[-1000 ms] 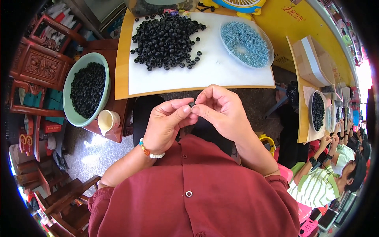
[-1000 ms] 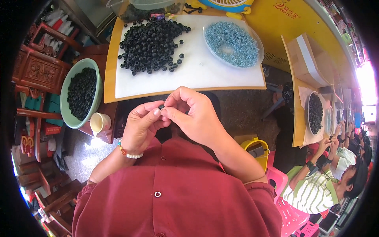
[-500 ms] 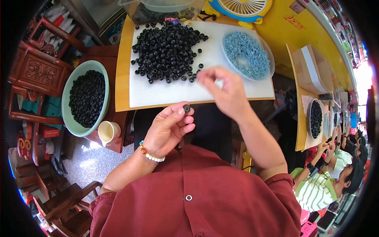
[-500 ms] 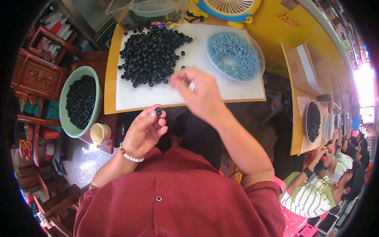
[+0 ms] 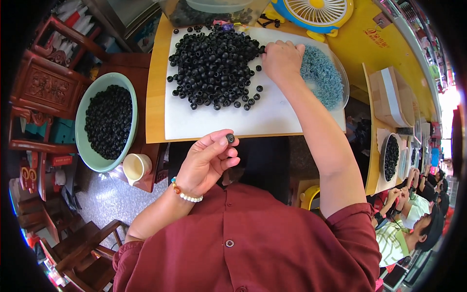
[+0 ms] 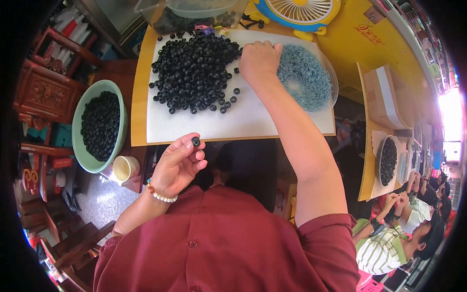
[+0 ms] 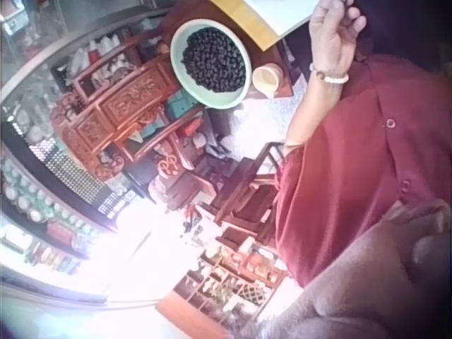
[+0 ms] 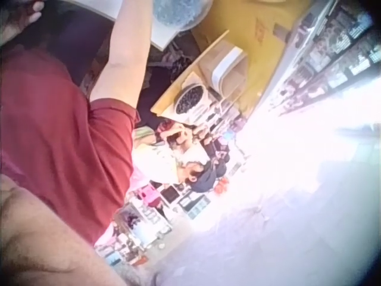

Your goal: The person repeatedly picks up small components and black beads by hand and inserts the components into the holes of the black beads.

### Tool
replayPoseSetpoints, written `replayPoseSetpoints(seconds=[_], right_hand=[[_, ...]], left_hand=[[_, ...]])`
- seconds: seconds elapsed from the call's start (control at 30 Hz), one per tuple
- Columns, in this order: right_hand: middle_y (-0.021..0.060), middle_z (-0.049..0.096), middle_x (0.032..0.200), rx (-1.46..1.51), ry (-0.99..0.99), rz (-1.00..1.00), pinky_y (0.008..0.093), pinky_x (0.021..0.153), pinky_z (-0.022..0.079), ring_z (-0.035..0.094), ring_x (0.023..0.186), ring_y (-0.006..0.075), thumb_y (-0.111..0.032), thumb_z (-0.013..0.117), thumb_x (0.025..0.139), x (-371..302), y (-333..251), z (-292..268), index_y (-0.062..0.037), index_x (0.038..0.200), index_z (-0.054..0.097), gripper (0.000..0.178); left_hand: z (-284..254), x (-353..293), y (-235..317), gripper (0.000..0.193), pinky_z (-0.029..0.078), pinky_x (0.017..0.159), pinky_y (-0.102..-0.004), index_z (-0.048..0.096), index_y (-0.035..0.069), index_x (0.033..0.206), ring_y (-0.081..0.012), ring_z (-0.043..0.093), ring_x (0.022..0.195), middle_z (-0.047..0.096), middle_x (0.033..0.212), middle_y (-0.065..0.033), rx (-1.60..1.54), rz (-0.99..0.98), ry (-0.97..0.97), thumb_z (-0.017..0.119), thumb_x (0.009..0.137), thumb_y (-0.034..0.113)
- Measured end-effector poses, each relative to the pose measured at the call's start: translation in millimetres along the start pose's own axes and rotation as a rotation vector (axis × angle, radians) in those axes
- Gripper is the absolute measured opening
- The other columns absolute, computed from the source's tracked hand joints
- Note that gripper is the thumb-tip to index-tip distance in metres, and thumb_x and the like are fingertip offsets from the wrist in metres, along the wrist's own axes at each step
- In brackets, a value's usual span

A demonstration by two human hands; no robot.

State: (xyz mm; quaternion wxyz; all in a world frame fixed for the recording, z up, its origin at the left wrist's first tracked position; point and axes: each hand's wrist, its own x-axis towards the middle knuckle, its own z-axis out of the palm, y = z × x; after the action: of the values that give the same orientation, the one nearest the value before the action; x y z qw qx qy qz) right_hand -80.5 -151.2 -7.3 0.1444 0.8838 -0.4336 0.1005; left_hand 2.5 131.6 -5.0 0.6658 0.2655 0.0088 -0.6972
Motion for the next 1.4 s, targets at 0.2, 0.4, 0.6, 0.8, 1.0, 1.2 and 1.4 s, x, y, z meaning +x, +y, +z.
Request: replayPoseSetpoints(seconds=[0.2,0.4,0.6,0.8,1.0,1.2,1.4], right_hand=[[0.0028,0.065,0.082,0.02,-0.023,0.005,0.0396,0.08,0.031,0.057,0.087,0.021,-0.023,0.06,0.078,0,1,-5,-0.0143,0.078,0.069,0.012],[0.0042,0.066,0.083,0.004,-0.053,-0.028,0.039,0.08,0.032,0.057,0.088,0.0211,-0.023,0.059,0.078,6,1,-1,-0.0143,0.08,0.07,0.014],[0.0053,0.067,0.078,-0.005,-0.071,-0.008,0.0398,0.08,0.032,0.059,0.082,0.0236,-0.023,0.057,0.078,8,7,-4,-0.0145,0.081,0.07,0.015],[0.0039,0.066,0.073,0.741,-0.157,0.125,0.0321,0.076,0.039,0.062,0.075,0.0175,-0.016,0.062,0.077,-46,-2,-52,-0.0058,0.079,0.066,0.011],[0.0079,0.063,0.09,2.027,-0.491,0.28,0.0273,0.08,0.049,0.061,0.084,0.0147,0.002,0.064,0.078,-130,-14,-87,0.0031,0.094,0.061,0.016],[0.0082,0.065,0.091,2.188,-0.461,0.311,0.0252,0.08,0.05,0.062,0.084,0.0128,0.001,0.064,0.082,-170,-31,-118,0.0046,0.097,0.061,0.015],[0.0064,0.064,0.09,2.054,-0.312,0.194,0.0227,0.075,0.047,0.057,0.081,0.0094,0.002,0.064,0.081,-192,-35,-132,0.0036,0.096,0.062,0.015]], left_hand=[[1,1,-1,0.02,0.057,0.072,-0.0308,0.059,0.002,0.109,-0.0151,0.065,0.078,0.064,0.097,-0.0104,-0.012,-0.016,-0.007,0.055,0.091,0.009],[2,-1,-6,0.02,0.057,0.071,-0.031,0.059,0.002,0.109,-0.0152,0.065,0.078,0.064,0.097,-0.0104,-0.015,-0.029,-0.001,0.055,0.091,0.009],[3,-4,-3,0.02,0.057,0.073,-0.0308,0.059,0.002,0.109,-0.0149,0.064,0.079,0.064,0.096,-0.0099,-0.028,-0.023,-0.007,0.056,0.09,0.009],[2,-8,-1,0.021,0.057,0.073,-0.0299,0.057,0.002,0.111,-0.0146,0.064,0.08,0.064,0.098,-0.01,-0.071,-0.006,-0.013,0.055,0.091,0.009],[15,-8,-6,0.024,0.057,0.072,-0.0286,0.056,0.001,0.114,-0.0138,0.063,0.08,0.062,0.096,-0.0091,-0.092,-0.031,-0.081,0.054,0.092,0.01],[22,-18,-14,0.025,0.058,0.072,-0.0289,0.057,0.0,0.114,-0.0136,0.063,0.079,0.063,0.096,-0.0084,-0.083,-0.03,-0.11,0.054,0.092,0.01],[23,-28,-23,0.023,0.058,0.072,-0.0291,0.059,0.001,0.111,-0.0142,0.064,0.077,0.064,0.093,-0.0088,-0.072,-0.025,-0.126,0.055,0.091,0.01]])
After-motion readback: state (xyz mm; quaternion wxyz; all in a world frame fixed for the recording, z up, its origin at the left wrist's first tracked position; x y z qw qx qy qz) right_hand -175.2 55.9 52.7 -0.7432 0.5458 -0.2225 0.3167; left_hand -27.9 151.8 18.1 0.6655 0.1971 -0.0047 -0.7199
